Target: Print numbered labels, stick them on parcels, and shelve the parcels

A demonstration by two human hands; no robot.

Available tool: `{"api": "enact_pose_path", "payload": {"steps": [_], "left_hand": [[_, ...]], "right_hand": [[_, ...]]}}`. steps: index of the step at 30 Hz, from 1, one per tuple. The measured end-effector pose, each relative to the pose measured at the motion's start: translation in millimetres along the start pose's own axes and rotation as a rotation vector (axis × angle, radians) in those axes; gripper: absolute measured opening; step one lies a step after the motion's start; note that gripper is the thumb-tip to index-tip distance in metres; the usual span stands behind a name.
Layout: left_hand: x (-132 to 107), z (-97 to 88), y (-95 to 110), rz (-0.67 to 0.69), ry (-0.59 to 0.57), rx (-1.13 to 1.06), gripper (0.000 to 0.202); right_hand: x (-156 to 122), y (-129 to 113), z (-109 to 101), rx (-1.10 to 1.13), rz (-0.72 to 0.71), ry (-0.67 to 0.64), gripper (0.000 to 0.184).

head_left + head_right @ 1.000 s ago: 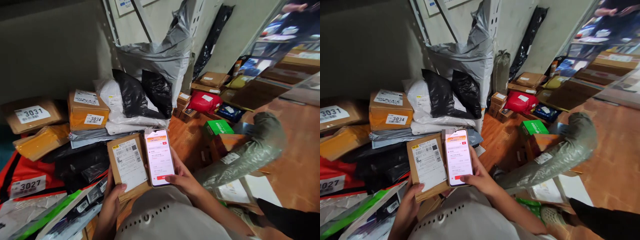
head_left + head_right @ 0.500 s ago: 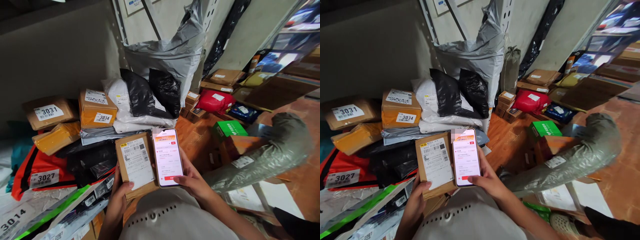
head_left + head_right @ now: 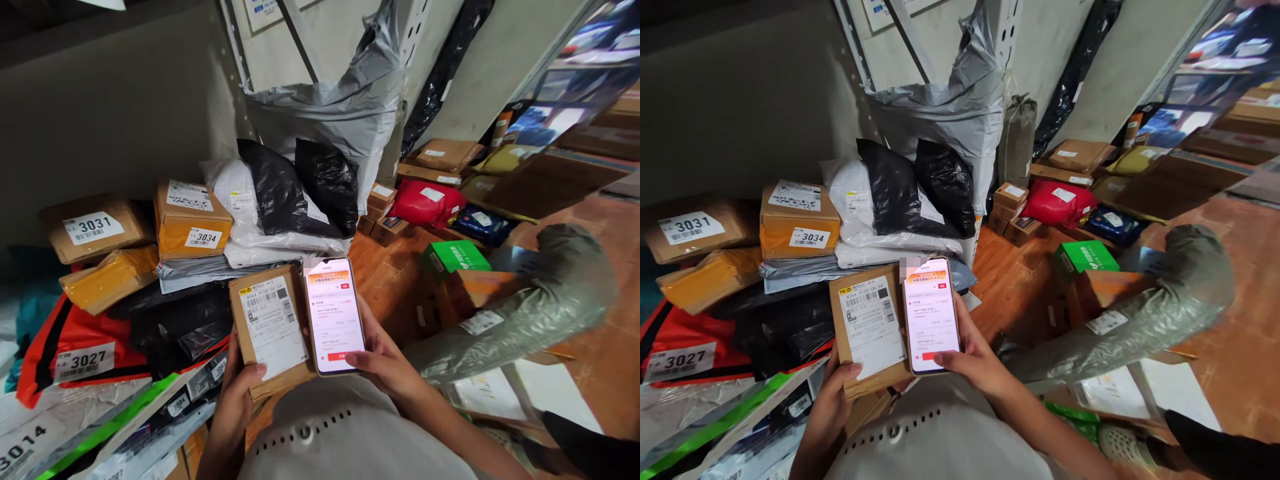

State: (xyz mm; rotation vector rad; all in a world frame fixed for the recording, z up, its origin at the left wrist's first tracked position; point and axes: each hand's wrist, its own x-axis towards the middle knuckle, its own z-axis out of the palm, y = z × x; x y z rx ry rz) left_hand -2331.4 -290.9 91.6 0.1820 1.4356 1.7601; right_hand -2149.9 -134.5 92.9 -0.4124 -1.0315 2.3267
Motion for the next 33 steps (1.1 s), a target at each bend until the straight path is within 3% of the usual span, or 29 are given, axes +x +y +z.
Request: {"api": "enact_pose_path", "payload": {"steps": [15, 19, 24, 33], "left_hand": [[2.7, 2.9, 4.4, -0.036, 0.037, 0.080, 0.100], [-0.8, 7.8, 8.6, -0.005, -0.008, 0.043, 0.094], [-3.3, 8.0, 11.8, 0.007, -0.146, -0.011, 0.090], [0.8, 4.0, 6.3, 0.031, -0.110, -0.020, 0.089]], "right_hand": [[1.3, -5.5, 6.8, 0.027, -0.001, -0.014, 0.112], [1.7, -2.7, 3.0, 0.001, 0.006, -0.009, 0.110], [3.2, 2.2, -2.8, -0.023, 0.000, 0.003, 0.110], [3.0, -0.2, 0.5, -0.022, -0.004, 0.039, 0.114]]}}
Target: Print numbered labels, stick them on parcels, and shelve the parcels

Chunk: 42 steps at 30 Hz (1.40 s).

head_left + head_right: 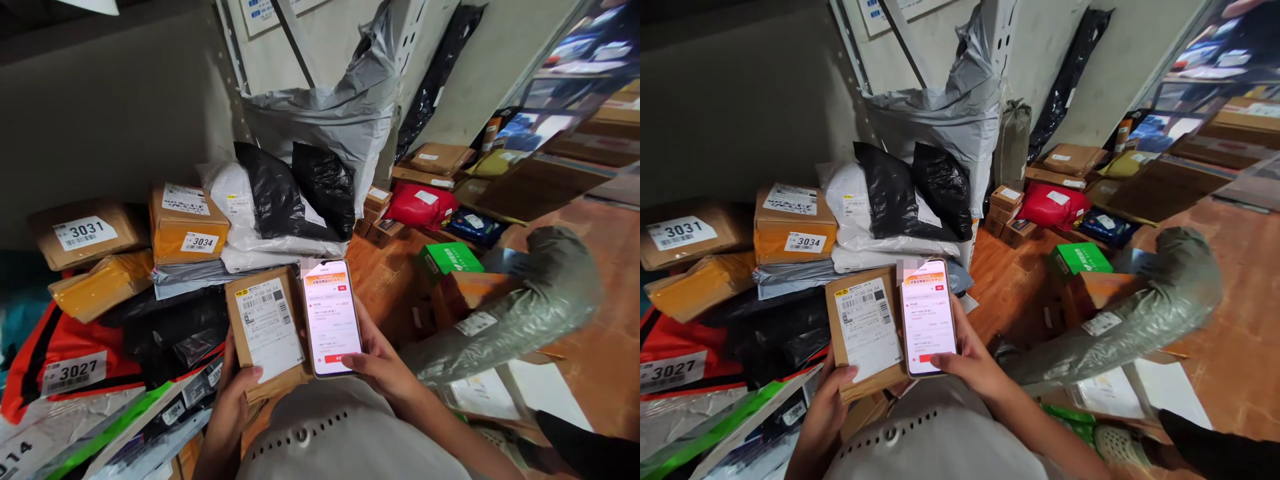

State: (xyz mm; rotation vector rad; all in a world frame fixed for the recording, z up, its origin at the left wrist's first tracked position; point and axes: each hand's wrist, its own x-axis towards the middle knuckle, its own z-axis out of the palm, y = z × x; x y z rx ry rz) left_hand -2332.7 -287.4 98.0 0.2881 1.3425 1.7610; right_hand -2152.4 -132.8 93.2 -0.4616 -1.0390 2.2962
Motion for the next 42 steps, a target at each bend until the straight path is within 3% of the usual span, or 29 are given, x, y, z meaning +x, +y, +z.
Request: {"api": "enact_pose_path", "payload": {"steps": [10, 22, 31, 42], "left_hand": [[-2.8, 7.4, 6.3, -0.051, 0.095, 0.037, 0.095], [0.6, 2.7, 2.5, -0.009, 0.085, 0.039, 0.092], [-6.7, 14.3, 10.5, -0.057, 0.093, 0.007, 0.096], [-8.4, 18.3, 11.0, -0.035, 0.074, 0.029, 0.092]], "right_hand": [[-1.0, -1.5, 4.2, 0.005, 0.018, 0.014, 0.108], [2.6, -3.8, 2.1, -0.038, -0.040, -0.016, 0.108], [2.4, -2.8, 0.9, -0.010, 0.007, -0.083, 0.114], [-0.5, -3.3, 4.5, 0.018, -0.015, -0.063, 0.111]]}}
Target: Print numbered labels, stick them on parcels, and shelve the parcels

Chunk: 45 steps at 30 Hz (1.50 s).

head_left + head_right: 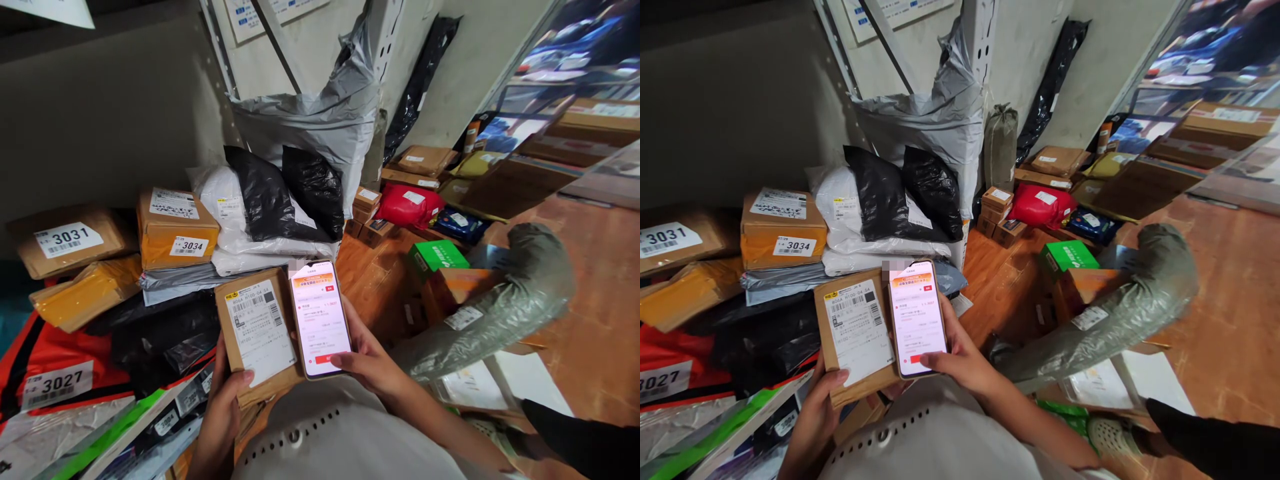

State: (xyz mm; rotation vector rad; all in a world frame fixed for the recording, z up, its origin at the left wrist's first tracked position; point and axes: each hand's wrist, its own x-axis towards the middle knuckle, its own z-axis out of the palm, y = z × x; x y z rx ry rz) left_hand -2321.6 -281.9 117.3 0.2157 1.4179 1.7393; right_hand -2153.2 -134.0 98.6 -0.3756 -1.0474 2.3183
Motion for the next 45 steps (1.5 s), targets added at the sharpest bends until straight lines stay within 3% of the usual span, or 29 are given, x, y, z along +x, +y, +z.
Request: {"api": "enact_pose_path", "payload": {"steps": [10, 15, 21, 26, 33, 45], "left_hand": [[1.4, -4.3, -2.1, -0.024, 0.032, -0.007, 0.097], [0.1, -1.2, -2.2, 0.038, 0.014, 0.009, 0.090], [-1.5, -1.5, -1.3, -0.021, -0.002, -0.025, 0.095], [-2.1, 0.1, 0.0, 0.012, -0.002, -0.003, 0.092], [-0.6, -2.0, -1.8, -0.044, 0.033, -0.072, 0.106], [-5.9, 8.0, -0.3, -0.010, 0.054, -0.074, 0.097]], "right_hand": [[0.4, -0.9, -1.3, 0.001, -0.003, 0.000, 0.108], [-1.1, 0.0, -0.7, 0.023, -0.015, 0.014, 0.107], [-0.8, 1.5, -4.0, 0.043, -0.026, -0.024, 0.103], [-1.7, 2.3, -4.7, 0.060, -0.023, -0.051, 0.104], [-2.7, 2.8, -3.9, 0.088, -0.018, -0.038, 0.103], [-4.7, 1.4, -2.7, 0.058, -0.012, -0.028, 0.095]]}}
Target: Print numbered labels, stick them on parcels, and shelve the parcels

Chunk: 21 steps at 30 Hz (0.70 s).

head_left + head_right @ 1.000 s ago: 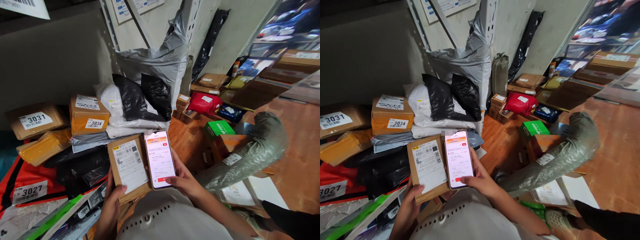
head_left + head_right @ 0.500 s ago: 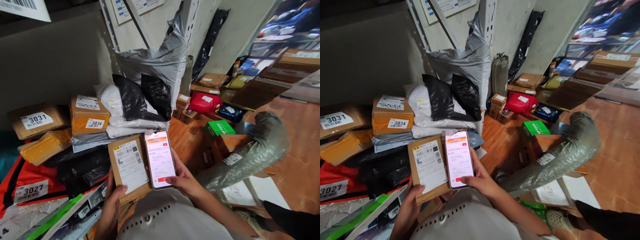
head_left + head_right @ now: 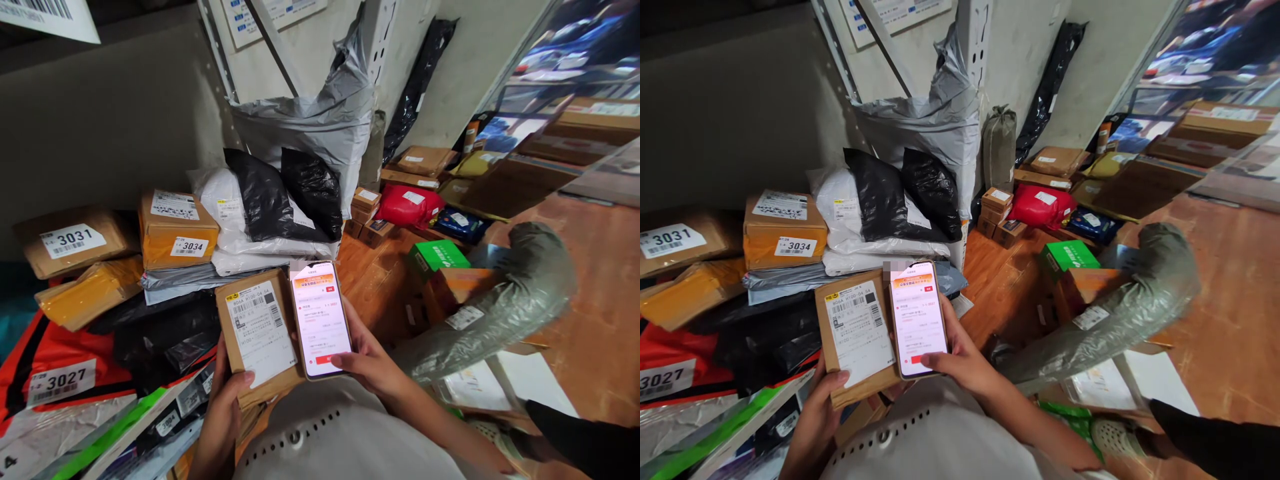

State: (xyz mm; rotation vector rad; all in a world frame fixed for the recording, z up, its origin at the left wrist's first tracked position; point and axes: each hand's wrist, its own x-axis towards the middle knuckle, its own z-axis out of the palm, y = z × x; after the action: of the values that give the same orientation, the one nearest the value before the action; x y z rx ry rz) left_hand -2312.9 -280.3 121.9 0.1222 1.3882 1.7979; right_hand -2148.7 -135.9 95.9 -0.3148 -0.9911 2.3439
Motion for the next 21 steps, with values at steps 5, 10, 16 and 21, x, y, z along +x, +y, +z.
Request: {"api": "enact_pose_path", "payload": {"steps": [5, 10, 16, 21], "left_hand": [[0.6, -3.2, -0.6, -0.006, 0.005, 0.030, 0.095], [-0.6, -5.0, -1.1, -0.013, 0.045, 0.074, 0.092], [4.2, -14.1, -3.3, -0.035, 0.007, 0.060, 0.094], [2.4, -12.9, -1.9, -0.044, 0.011, 0.062, 0.096]], "right_hand": [[0.2, 0.2, 0.9, -0.024, 0.003, 0.029, 0.103], [0.1, -0.9, 2.6, -0.024, 0.023, 0.040, 0.103], [0.5, -1.5, 2.1, -0.049, 0.032, 0.045, 0.102], [0.6, -0.6, 1.9, -0.033, 0.047, 0.049, 0.104]]}}
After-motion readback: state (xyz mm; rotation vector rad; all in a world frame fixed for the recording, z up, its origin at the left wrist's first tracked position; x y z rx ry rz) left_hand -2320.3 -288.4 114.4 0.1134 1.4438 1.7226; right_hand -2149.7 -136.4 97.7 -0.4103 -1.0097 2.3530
